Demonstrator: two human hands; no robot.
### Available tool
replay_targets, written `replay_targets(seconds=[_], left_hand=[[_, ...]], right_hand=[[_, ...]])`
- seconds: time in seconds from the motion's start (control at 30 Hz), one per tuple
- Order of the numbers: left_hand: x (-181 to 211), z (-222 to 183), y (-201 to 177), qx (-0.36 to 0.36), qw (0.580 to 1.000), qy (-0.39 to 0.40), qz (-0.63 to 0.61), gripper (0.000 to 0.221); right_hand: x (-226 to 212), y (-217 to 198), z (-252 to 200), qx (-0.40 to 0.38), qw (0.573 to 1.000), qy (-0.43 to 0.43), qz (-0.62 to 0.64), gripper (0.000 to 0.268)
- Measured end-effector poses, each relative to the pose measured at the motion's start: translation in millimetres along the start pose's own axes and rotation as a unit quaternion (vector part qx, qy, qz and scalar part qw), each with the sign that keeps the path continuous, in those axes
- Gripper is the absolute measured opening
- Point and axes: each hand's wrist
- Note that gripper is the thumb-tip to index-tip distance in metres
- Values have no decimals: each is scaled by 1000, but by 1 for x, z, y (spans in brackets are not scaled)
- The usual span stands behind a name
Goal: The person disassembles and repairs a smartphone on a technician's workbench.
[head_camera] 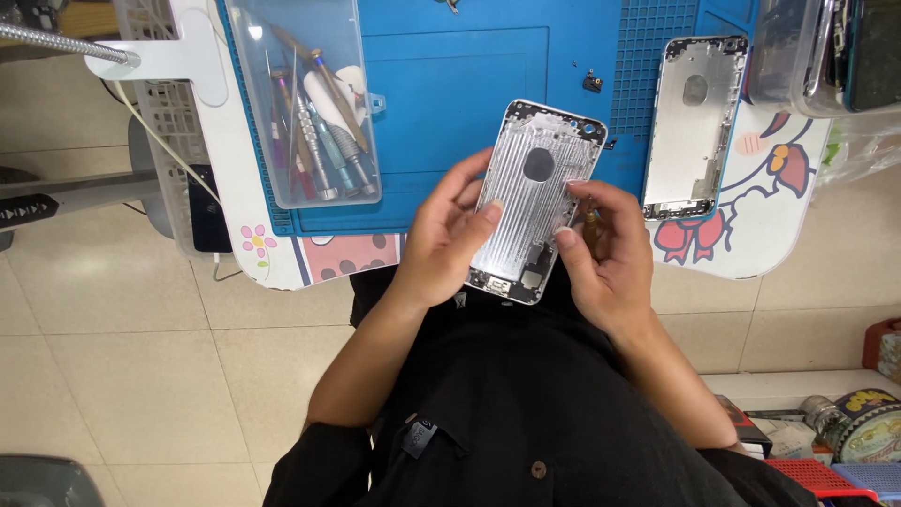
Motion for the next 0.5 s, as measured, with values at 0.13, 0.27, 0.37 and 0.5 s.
replay_targets(seconds=[0.13,0.27,0.37,0.5], left_hand=[[-7,-4,-1,-27,999,-36,5,52],[-14,2,-17,-12,996,-63,-69,49],[-17,11,-25,-38,988,-64,-136,52],[-19,18,-25,-53,990,-22,-129,58]], right_hand=[[-11,-4,7,-13,995,38,-91,43],[-38,-15,22,-44,990,8,-134,45],[-59,-21,34,-7,996,8,-86,56],[-67,-39,72,37,975,-39,-217,23]])
Point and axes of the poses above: each hand's wrist, its own z-axis towards the middle knuckle, its own y-axis out of the palm, x = y × z, and after that the axes turned 12 degrees about y, right-handed
